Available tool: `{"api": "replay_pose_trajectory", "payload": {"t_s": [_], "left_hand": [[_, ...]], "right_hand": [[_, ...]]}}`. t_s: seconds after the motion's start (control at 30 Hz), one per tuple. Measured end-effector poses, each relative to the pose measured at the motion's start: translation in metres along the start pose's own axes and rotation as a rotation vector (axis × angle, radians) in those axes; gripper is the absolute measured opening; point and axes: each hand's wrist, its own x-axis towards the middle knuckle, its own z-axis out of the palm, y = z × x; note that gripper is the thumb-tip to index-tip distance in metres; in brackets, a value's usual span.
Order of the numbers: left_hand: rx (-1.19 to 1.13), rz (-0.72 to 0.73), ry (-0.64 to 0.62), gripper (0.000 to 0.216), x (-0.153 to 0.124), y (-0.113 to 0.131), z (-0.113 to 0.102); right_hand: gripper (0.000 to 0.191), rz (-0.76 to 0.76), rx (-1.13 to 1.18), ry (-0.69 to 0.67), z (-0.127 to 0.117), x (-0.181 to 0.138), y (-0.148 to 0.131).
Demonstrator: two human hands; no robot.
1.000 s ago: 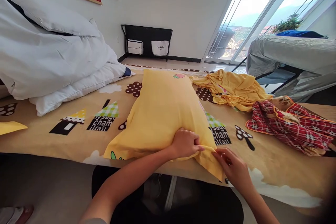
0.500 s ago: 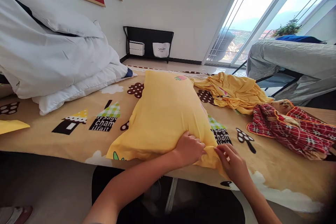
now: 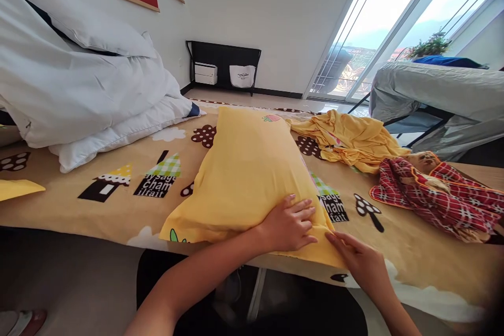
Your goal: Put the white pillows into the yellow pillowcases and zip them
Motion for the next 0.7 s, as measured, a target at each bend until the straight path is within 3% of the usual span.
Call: {"api": "replay_pose_trajectory", "payload": {"t_s": [0.13,0.2,0.27,0.43,0.53,0.63,0.7], "left_hand": [[0.012,0.034,-0.118,0.039,-0.003,0.002,-0.001],[-0.007,0.017,-0.129,0.040,-0.013,0.002,-0.012],[-0.033,-0.025,-0.098,0.043,-0.034,-0.001,-0.033],[0.132,-0.291,0.132,0.037,-0.132,-0.025,-0.088],[0.190,-0.410,0.289,0.039,-0.179,-0.043,-0.097],[0.069,-0.369,0.352,0.031,-0.195,-0.053,-0.090],[-0.012,-0.358,0.343,0.028,-0.194,-0.057,-0.084]], "right_hand": [[0.055,0.035,0.037,-0.182,-0.011,0.019,-0.001],[0.055,-0.015,0.072,-0.295,-0.017,0.025,-0.007],[0.054,-0.122,0.041,-0.318,-0.024,0.027,-0.013],[0.047,-0.441,-0.197,-0.150,-0.028,0.031,-0.002],[0.044,-0.562,-0.276,-0.061,-0.020,0.031,-0.007],[0.029,-0.616,-0.178,0.088,-0.006,0.021,-0.047],[0.023,-0.697,-0.075,0.075,0.009,0.012,-0.084]]}}
